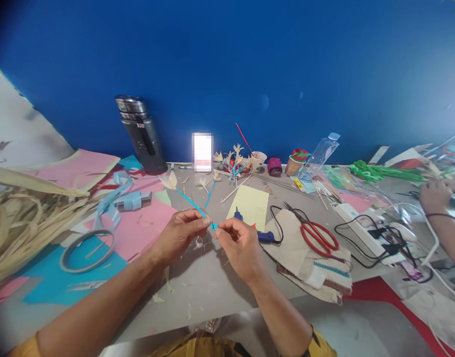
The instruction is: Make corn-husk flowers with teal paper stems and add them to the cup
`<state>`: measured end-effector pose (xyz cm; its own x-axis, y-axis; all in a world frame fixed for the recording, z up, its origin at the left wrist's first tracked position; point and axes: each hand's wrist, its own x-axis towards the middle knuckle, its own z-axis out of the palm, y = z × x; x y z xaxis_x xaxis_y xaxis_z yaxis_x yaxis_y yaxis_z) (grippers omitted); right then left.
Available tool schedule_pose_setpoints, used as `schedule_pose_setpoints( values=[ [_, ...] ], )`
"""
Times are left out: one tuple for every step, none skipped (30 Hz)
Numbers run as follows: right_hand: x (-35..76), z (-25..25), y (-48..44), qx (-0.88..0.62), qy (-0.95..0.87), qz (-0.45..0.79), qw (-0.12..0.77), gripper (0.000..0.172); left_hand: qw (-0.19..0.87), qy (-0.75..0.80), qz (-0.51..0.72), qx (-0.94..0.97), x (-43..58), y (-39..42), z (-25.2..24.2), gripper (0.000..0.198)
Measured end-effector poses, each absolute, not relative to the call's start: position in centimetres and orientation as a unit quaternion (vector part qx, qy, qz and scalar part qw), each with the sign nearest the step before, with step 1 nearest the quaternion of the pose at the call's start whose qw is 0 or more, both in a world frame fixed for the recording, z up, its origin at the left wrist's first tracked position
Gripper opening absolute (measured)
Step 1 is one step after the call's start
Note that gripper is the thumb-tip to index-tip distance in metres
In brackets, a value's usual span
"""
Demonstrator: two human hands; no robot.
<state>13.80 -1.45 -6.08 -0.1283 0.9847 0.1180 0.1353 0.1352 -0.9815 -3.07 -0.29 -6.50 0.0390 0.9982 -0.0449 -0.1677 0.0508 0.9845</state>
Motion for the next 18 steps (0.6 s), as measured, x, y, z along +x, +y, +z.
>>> schedule_pose_setpoints(
  values=[
    [13.8,-6.3,-1.5,-0.474,-0.610,0.432,0.465,0.015,0.542,0.476,0.519,0.459,-3.0,-0.4,-6.4,0.023],
    [13.7,-6.4,-1.5,-0.477,-0.628,0.401,0.467,0.014,0.522,0.493,0.517,0.466,-3.0,-0.5,-6.2,0.024],
    [13.7,-6.6,-1.6,-0.477,-0.648,0.364,0.469,0.014,0.504,0.509,0.515,0.471,-2.9,-0.6,-6.1,0.025],
    [13.6,-6.8,-1.6,-0.474,-0.672,0.321,0.470,0.013,0.489,0.522,0.512,0.475,-2.7,-0.7,-6.0,0.026],
    [13.5,-7.0,-1.6,-0.468,-0.698,0.271,0.469,0.013,0.478,0.533,0.510,0.477,-2.6,-0.8,-6.0,0.026],
    [13.4,-7.1,-1.6,-0.459,-0.725,0.215,0.467,0.015,0.469,0.542,0.510,0.476,-2.4,-0.9,-5.9,0.026],
    [13.4,-7.3,-1.6,-0.445,-0.750,0.154,0.464,0.017,0.464,0.548,0.512,0.472,-2.3,-1.0,-5.9,0.025],
    [13.3,-7.5,-1.6,-0.428,-0.773,0.091,0.459,0.020,0.459,0.553,0.515,0.468,-2.2,-1.1,-6.0,0.025],
    [13.2,-7.6,-1.5,-0.410,-0.793,0.030,0.450,0.023,0.454,0.559,0.518,0.462,-2.1,-1.2,-6.0,0.024],
    [13.2,-7.6,-1.5,-0.392,-0.810,-0.026,0.436,0.025,0.449,0.567,0.520,0.455,-2.0,-1.2,-6.1,0.023],
    [13.2,-7.6,-1.4,-0.375,-0.824,-0.074,0.417,0.026,0.445,0.576,0.520,0.448,-1.9,-1.3,-6.2,0.022],
    [13.2,-7.5,-1.4,-0.360,-0.838,-0.114,0.394,0.028,0.442,0.585,0.518,0.441,-1.9,-1.3,-6.3,0.022],
    [13.2,-7.3,-1.3,-0.347,-0.851,-0.147,0.367,0.028,0.443,0.593,0.514,0.434,-1.8,-1.3,-6.4,0.022],
    [13.2,-7.1,-1.2,-0.333,-0.863,-0.172,0.339,0.028,0.446,0.600,0.509,0.426,-1.8,-1.3,-6.5,0.022],
    [13.3,-6.8,-1.1,-0.318,-0.873,-0.194,0.314,0.028,0.453,0.604,0.504,0.419,-1.9,-1.3,-6.6,0.022],
    [13.3,-6.5,-1.1,-0.303,-0.881,-0.213,0.293,0.027,0.461,0.606,0.500,0.413,-1.9,-1.2,-6.7,0.022],
    [13.4,-6.3,-1.0,-0.290,-0.888,-0.230,0.274,0.026,0.468,0.608,0.497,0.406,-1.9,-1.2,-6.8,0.021],
    [13.5,-6.0,-1.0,-0.279,-0.893,-0.243,0.258,0.024,0.473,0.608,0.496,0.400,-1.9,-1.1,-6.9,0.021]
  ],
)
